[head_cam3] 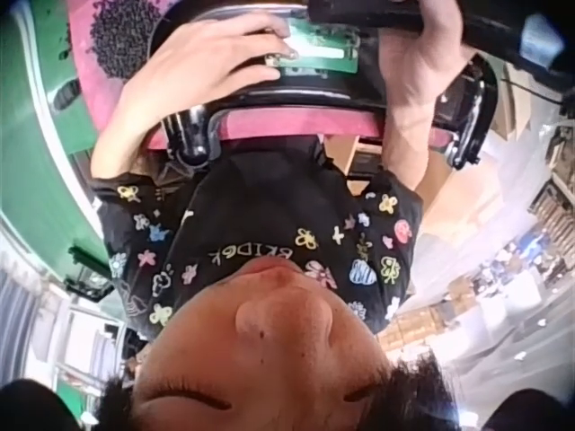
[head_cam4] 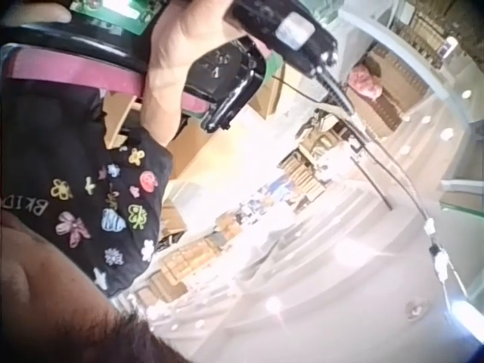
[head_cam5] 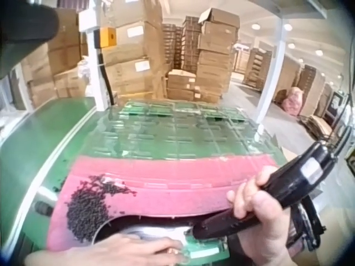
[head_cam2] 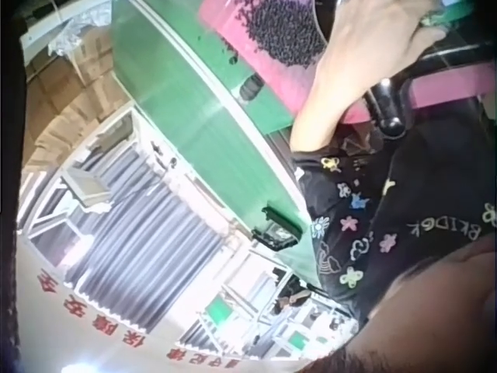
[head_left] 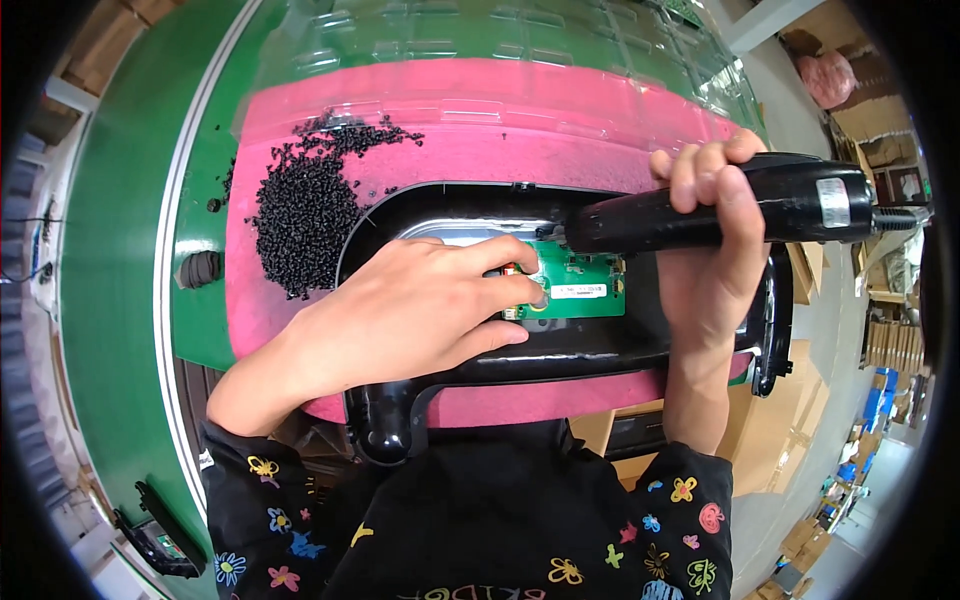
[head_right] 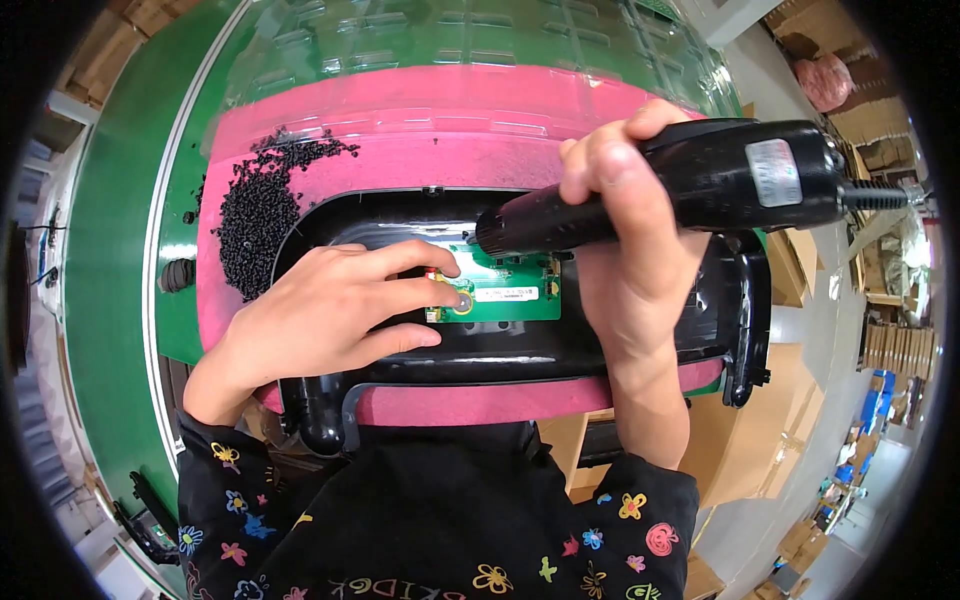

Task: Assembling a circuit board into a plastic housing using an electric screwdriver and opening cardboard boxes with a cutter.

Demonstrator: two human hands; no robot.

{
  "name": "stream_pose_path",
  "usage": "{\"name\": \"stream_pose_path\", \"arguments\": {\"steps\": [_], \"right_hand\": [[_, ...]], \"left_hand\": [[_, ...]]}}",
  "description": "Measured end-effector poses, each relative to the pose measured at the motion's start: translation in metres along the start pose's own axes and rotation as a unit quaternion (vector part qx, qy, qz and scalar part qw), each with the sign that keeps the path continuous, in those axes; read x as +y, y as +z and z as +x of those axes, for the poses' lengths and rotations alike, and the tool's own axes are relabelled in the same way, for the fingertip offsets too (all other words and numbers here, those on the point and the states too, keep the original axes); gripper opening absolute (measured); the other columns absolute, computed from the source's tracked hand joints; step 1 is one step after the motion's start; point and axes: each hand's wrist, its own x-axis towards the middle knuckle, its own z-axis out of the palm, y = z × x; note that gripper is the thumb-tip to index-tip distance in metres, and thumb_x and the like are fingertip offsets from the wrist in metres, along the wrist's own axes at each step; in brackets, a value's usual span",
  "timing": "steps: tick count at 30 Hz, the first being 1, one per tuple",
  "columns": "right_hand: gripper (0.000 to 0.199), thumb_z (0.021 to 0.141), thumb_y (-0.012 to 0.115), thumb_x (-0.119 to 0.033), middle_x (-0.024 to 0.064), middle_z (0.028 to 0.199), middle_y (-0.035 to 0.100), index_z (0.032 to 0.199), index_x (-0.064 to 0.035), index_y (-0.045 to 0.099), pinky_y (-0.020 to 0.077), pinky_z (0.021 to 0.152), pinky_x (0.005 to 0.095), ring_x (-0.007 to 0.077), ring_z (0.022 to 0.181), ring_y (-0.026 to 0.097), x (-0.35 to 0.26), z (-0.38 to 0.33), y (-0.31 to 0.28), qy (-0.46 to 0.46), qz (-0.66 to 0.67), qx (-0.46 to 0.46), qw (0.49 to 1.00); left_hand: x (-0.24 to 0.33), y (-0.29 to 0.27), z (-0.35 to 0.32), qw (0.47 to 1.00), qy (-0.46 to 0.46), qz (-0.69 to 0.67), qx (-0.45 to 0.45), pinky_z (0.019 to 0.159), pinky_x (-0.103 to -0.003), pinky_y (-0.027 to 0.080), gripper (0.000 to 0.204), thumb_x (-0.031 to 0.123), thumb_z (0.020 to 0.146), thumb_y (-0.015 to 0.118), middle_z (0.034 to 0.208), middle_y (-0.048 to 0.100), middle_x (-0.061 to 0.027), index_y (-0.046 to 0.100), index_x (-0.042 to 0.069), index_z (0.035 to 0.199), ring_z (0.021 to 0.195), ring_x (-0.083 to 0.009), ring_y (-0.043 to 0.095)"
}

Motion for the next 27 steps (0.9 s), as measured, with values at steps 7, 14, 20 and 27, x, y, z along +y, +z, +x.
{"name": "stream_pose_path", "arguments": {"steps": [7, 14, 20, 27], "right_hand": [[0.023, 0.085, 0.056, -0.014, 0.0005, 0.075, 0.045, 0.104, -0.0080, 0.046, 0.0421, 0.088, 0.0371, 0.0122, 0.068, 0.047, -0.009, -0.005, 0.005, -0.038, 0.014, -0.022, 0.999], [0.020, 0.084, 0.060, -0.011, -0.0060, 0.071, 0.046, 0.095, -0.0121, 0.044, 0.0313, 0.079, 0.0293, 0.0051, 0.063, 0.046, -0.026, -0.018, 0.022, -0.025, 0.189, -0.050, 0.980], [0.023, 0.082, 0.062, -0.009, -0.0061, 0.070, 0.048, 0.095, -0.0123, 0.044, 0.0320, 0.077, 0.0286, 0.0048, 0.061, 0.048, -0.037, -0.028, 0.024, -0.003, 0.246, -0.075, 0.966], [0.023, 0.082, 0.063, -0.011, -0.0057, 0.069, 0.048, 0.095, -0.0125, 0.044, 0.0317, 0.075, 0.0277, 0.0056, 0.060, 0.048, -0.034, -0.028, 0.020, -0.009, 0.219, -0.082, 0.972]], "left_hand": [[-0.004, 0.004, 0.002, 0.996, 0.035, -0.014, 0.076, 0.064, -0.035, 0.051, 0.021, 0.016, 0.077, 0.068, 0.097, 0.059, -0.0053, 0.062, 0.007, 0.095, 0.078, -0.0248, 0.062], [-0.001, 0.001, 0.005, 0.982, 0.008, -0.126, 0.143, 0.064, -0.033, 0.050, 0.018, 0.012, 0.083, 0.062, 0.089, 0.061, -0.0118, 0.059, -0.001, 0.096, 0.073, -0.0268, 0.061], [-0.001, -0.001, 0.007, 0.914, 0.046, -0.395, -0.086, 0.066, -0.033, 0.047, 0.021, 0.014, 0.096, 0.045, 0.085, 0.063, -0.0113, 0.056, -0.004, 0.095, 0.074, -0.0256, 0.061], [0.001, 0.004, 0.009, 0.962, 0.034, -0.257, 0.084, 0.062, -0.032, 0.048, 0.015, 0.001, 0.076, 0.069, 0.080, 0.062, -0.0108, 0.059, -0.002, 0.086, 0.072, -0.0263, 0.062]]}}
